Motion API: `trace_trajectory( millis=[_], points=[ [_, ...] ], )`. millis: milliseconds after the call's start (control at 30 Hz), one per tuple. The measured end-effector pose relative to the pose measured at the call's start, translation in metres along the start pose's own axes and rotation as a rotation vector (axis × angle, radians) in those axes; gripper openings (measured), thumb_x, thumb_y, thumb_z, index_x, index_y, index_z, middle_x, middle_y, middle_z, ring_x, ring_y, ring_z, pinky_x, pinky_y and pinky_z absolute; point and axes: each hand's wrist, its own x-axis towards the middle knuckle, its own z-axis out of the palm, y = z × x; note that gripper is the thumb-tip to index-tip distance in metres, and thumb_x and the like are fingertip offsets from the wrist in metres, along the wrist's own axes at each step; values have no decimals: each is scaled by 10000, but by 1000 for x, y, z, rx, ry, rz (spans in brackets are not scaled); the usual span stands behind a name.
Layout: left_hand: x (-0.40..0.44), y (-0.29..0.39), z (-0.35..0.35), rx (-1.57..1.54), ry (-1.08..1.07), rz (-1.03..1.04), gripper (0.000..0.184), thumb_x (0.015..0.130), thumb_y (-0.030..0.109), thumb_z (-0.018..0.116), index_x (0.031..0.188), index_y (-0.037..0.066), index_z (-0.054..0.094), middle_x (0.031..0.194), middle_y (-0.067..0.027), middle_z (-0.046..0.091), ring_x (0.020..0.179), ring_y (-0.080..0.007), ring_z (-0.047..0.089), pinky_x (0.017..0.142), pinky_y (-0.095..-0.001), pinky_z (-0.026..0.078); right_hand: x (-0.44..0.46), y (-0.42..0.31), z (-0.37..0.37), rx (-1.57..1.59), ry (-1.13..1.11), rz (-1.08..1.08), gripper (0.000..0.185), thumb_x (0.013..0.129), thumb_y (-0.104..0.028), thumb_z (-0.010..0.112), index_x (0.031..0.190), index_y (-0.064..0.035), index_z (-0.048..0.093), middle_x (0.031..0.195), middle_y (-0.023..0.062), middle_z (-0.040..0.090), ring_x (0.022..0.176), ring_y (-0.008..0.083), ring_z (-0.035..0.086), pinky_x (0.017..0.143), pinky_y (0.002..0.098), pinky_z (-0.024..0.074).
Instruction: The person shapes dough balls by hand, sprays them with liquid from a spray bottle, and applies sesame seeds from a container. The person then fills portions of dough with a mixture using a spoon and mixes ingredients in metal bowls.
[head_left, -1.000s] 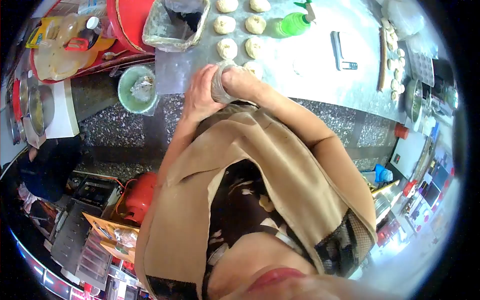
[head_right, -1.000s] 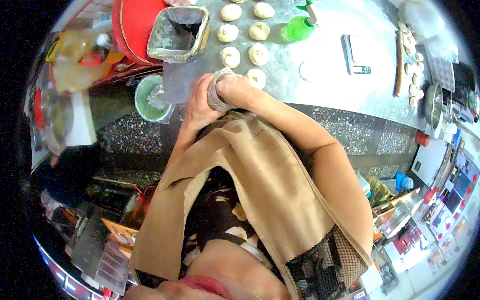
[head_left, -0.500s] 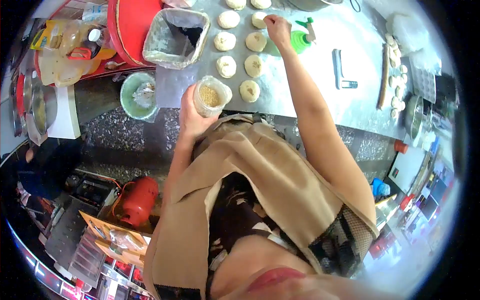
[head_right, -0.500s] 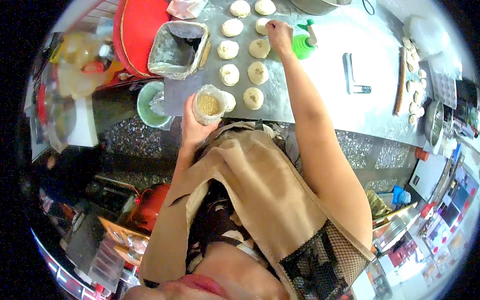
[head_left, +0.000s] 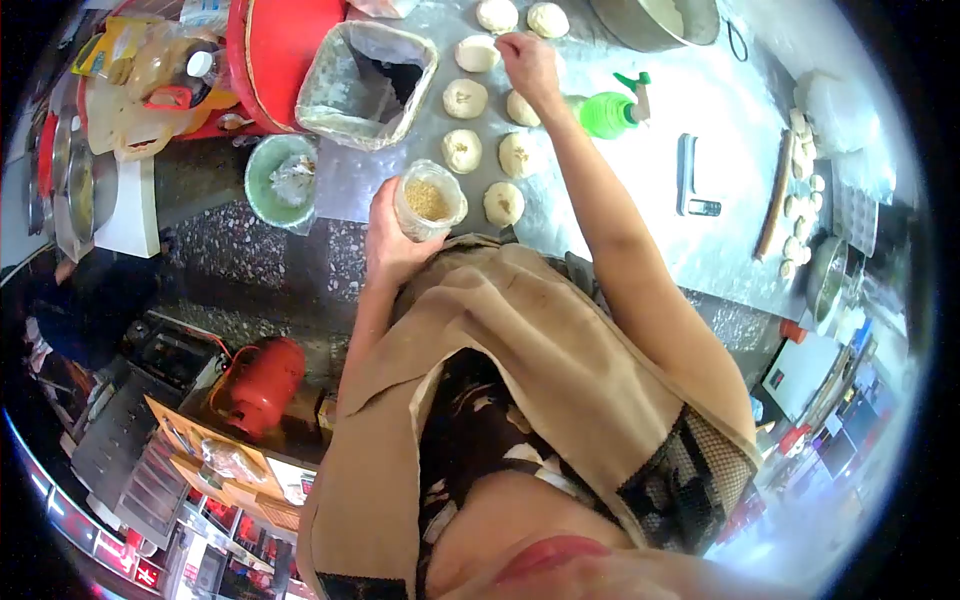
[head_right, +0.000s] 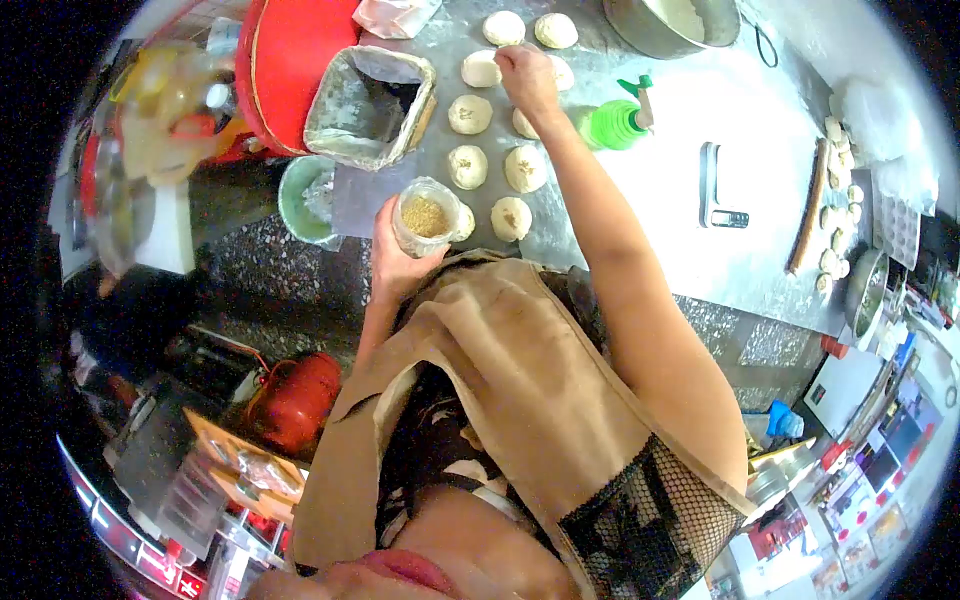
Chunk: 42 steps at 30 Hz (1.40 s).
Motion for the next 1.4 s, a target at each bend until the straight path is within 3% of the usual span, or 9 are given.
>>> trace_trajectory(
  millis=[133, 500, 633, 833, 967, 1100, 1167, 1233, 1400],
  points=[
    [4, 10, -3, 34, 41, 8, 907, 532, 202, 810, 1290, 31, 342, 1210, -191, 464, 1132, -349, 456, 962, -412, 381, 1, 0, 28, -241, -197, -71, 145, 794, -168, 576, 854, -100, 690, 882, 115, 631, 796, 318, 610, 711, 400, 488],
    [8, 19, -2, 86, 12, 8, 912, 519, 200, 822, 1285, 25, 358, 1219, -187, 460, 1154, -348, 435, 969, -412, 374, -11, -50, -18, -118, -145, -159, 138, 804, -148, 574, 883, -90, 670, 837, 135, 611, 751, 323, 603, 672, 403, 491],
    [17, 34, -3, 76, 29, 102, 908, 511, 187, 817, 1282, 26, 365, 1222, -183, 461, 1154, -353, 435, 974, -416, 371, -86, -110, -57, -5, -705, -558, 72, 728, -100, 592, 779, -63, 628, 748, 122, 581, 711, 302, 604, 598, 373, 498],
    [29, 40, 3, 171, -24, 453, 890, 484, 133, 793, 1268, 27, 384, 1256, -194, 442, 1160, -371, 439, 986, -420, 365, -106, -129, -60, -370, -948, -522, 80, 692, -84, 595, 748, -43, 634, 771, 121, 640, 712, 291, 638, 587, 396, 520],
    [33, 41, 14, 94, -37, 455, 924, 475, 118, 810, 1281, 30, 367, 1248, -193, 449, 1147, -376, 448, 970, -427, 380, -101, -121, -73, -319, -934, -466, 64, 704, -92, 594, 726, -45, 633, 749, 122, 642, 697, 294, 633, 602, 396, 511],
    [43, 41, 20, 25, 97, 273, 964, 470, 126, 829, 1298, 34, 344, 1238, -193, 454, 1137, -369, 457, 954, -421, 394, -56, -89, -79, 183, -552, -249, 85, 769, -91, 629, 825, -37, 664, 774, 111, 627, 678, 237, 603, 611, 329, 477],
    [50, 33, 15, 8, 83, 226, 965, 480, 132, 832, 1301, 33, 333, 1232, -188, 457, 1136, -361, 457, 949, -415, 396, -17, -79, -80, 121, -439, -5, 148, 777, -161, 622, 869, -61, 681, 821, 125, 655, 720, 265, 637, 650, 345, 496],
    [51, 34, 11, 56, 47, 187, 954, 483, 134, 833, 1294, 33, 341, 1227, -189, 459, 1135, -359, 456, 950, -417, 392, 24, -46, -62, 33, -183, -46, 151, 781, -184, 618, 859, -77, 690, 809, 138, 657, 729, 277, 643, 653, 357, 498],
    [47, 43, 7, 74, 0, 77, 941, 480, 175, 815, 1287, 28, 356, 1236, -191, 454, 1150, -355, 444, 979, -420, 365, 91, 25, -8, -81, -100, -51, 210, 765, -261, 594, 829, -87, 694, 765, 132, 653, 736, 322, 630, 679, 396, 504]
  ],
)
